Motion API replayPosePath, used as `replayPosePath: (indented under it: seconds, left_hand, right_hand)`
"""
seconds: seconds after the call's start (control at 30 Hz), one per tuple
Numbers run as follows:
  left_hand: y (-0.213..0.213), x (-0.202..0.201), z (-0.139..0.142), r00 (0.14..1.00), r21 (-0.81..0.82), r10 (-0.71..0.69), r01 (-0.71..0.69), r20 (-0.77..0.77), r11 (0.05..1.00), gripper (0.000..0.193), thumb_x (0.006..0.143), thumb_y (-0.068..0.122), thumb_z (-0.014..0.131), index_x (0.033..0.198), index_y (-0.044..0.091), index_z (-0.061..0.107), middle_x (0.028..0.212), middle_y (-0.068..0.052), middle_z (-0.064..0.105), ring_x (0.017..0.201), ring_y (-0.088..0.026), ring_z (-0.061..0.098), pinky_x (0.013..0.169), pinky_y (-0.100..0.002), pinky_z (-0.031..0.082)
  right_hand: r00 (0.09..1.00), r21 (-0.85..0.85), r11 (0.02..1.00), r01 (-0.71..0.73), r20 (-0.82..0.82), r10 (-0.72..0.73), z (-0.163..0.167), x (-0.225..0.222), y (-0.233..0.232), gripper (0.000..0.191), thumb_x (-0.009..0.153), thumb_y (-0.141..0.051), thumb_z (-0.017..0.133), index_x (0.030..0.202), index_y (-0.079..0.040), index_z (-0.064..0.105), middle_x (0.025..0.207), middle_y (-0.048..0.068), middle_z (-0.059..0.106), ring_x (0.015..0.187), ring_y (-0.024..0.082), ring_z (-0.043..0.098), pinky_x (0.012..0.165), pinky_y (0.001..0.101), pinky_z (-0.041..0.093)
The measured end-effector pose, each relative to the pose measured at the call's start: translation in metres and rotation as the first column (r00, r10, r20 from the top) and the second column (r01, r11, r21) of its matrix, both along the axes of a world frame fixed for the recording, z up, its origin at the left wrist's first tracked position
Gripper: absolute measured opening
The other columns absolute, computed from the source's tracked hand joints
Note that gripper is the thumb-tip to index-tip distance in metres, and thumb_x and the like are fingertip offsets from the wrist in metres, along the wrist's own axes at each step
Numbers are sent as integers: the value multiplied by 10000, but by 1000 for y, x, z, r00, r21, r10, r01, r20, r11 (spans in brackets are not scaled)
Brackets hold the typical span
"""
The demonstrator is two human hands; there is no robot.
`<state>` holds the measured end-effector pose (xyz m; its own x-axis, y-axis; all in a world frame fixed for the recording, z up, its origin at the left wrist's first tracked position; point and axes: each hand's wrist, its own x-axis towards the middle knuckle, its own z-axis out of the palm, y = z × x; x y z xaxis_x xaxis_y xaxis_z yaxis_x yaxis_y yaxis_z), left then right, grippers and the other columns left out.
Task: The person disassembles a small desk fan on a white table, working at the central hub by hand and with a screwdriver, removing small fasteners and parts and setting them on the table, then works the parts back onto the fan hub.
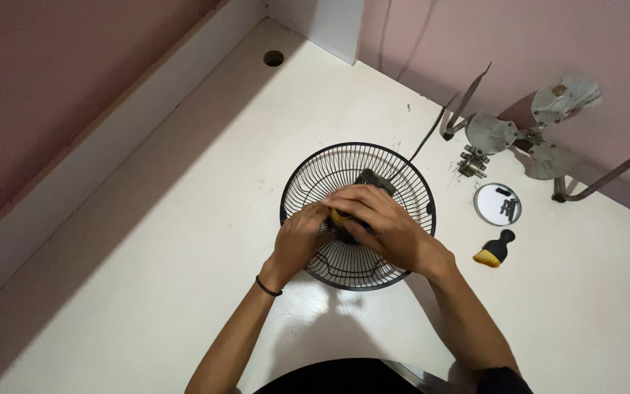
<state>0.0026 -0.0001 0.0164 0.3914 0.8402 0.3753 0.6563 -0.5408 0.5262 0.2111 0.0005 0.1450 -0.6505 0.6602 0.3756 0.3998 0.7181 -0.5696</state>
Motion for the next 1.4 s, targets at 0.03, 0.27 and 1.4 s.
replayPosePath:
  seconds: [0.03, 0.27, 1.4]
  left_hand:
    - [0, 0, 0, 1000, -1, 0, 0, 0, 1000, 542, 769, 129, 834, 1264, 3, 652, 1235, -160, 718, 1219, -324, 652, 1015, -444, 530]
    - [1, 0, -3, 1000, -17, -13, 13, -5, 1000, 511, 778, 183, 841, 1229, 20, 665, 1245, -134, 716, 1245, -327, 644, 1022, -449, 536]
    - [1, 0, -2, 1000, -28, 2, -2, -6, 1000, 472, 745, 113, 840, 1181, 0, 696, 1195, -164, 735, 1199, -353, 657, 1010, -463, 525]
  right_hand:
    - [1000, 3, 1000, 7, 18, -7, -1, -1, 0, 426, 943, -103, 658, 1366, -80, 607, 1328, 77, 605, 1235, 276, 594, 1059, 445, 480]
    - [999, -15, 999, 38, 23, -37, -8, 1, 1, 314, 922, -164, 718, 1232, -142, 675, 1264, 27, 639, 1120, 228, 635, 989, 404, 511]
    - [992, 68, 990, 127, 6, -128, -6, -3, -1, 364, 880, -202, 767, 1227, -136, 678, 1144, 50, 642, 1030, 237, 623, 892, 398, 536]
